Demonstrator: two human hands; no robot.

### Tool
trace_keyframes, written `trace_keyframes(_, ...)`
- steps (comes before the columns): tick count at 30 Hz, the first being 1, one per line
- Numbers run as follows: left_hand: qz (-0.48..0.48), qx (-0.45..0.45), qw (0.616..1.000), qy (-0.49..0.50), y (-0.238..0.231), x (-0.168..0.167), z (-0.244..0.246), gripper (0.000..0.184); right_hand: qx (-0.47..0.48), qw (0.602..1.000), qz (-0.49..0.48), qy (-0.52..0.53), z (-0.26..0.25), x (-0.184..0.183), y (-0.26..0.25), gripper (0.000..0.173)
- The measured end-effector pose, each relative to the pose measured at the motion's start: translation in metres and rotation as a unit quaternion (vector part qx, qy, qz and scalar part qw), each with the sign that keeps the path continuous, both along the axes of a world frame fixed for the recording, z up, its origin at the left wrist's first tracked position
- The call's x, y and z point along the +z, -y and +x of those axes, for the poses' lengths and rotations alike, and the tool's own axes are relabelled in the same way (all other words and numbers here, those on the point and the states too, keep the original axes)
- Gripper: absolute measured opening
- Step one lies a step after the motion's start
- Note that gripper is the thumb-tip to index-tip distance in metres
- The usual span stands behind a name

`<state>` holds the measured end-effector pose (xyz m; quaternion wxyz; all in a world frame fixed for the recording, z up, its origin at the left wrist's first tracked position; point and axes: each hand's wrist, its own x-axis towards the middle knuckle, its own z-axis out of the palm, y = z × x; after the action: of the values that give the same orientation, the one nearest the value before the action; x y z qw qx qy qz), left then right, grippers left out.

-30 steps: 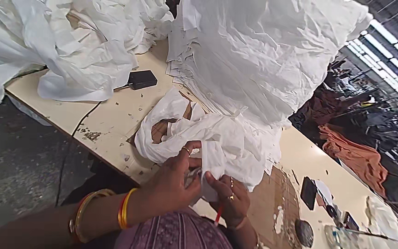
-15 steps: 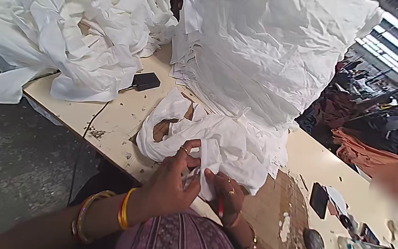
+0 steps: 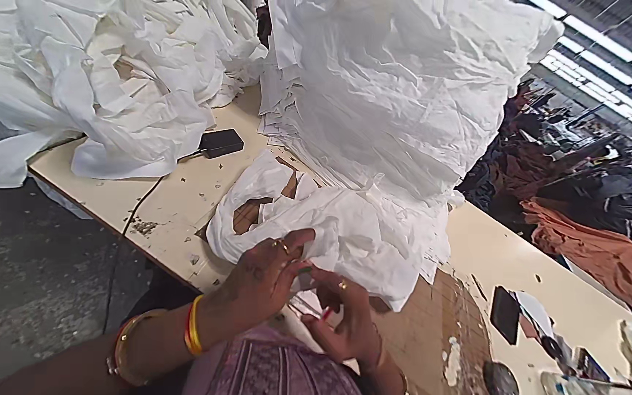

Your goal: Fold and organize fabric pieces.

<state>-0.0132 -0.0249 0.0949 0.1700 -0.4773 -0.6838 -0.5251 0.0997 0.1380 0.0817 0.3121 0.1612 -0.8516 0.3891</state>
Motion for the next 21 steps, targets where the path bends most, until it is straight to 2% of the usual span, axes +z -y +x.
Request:
trace_keyframes(2,-0.007,-0.024,0.996,-0.088,0.004,-0.004,-0.005,0.023,-0.031,0.998,-0.061,-0.016,0.002,0.015,-0.006,0.044)
trace_keyframes(4,-0.048,-0.085,0.982,-0.161,0.007,-0.007,-0.008,0.026,-0.065,0.998,-0.006,-0.014,0.003,0.034,-0.012,0.058)
trace_keyframes(6,-0.077,-0.129,0.970,-0.192,0.006,-0.011,-0.004,0.027,-0.054,0.996,0.067,0.038,0.005,0.047,-0.016,0.055)
trace_keyframes(9,-0.083,-0.118,0.971,-0.188,0.007,-0.017,0.000,0.021,0.000,0.992,0.075,0.104,0.001,0.046,-0.021,0.034)
trace_keyframes(13,-0.105,-0.048,0.980,-0.161,0.010,-0.018,-0.002,0.029,-0.026,0.991,0.081,0.106,0.001,0.042,-0.019,0.036)
trace_keyframes(16,-0.141,-0.022,0.979,-0.146,0.011,-0.015,-0.003,0.032,-0.084,0.988,0.119,0.050,-0.003,0.036,-0.009,0.019)
trace_keyframes(18,-0.159,-0.020,0.980,-0.117,0.011,-0.014,-0.002,0.029,-0.103,0.983,0.147,0.033,-0.006,0.032,0.000,0.018)
trace_keyframes(21,-0.125,-0.061,0.988,-0.072,0.011,-0.012,-0.002,0.029,-0.087,0.983,0.153,0.047,-0.008,0.029,0.012,0.017)
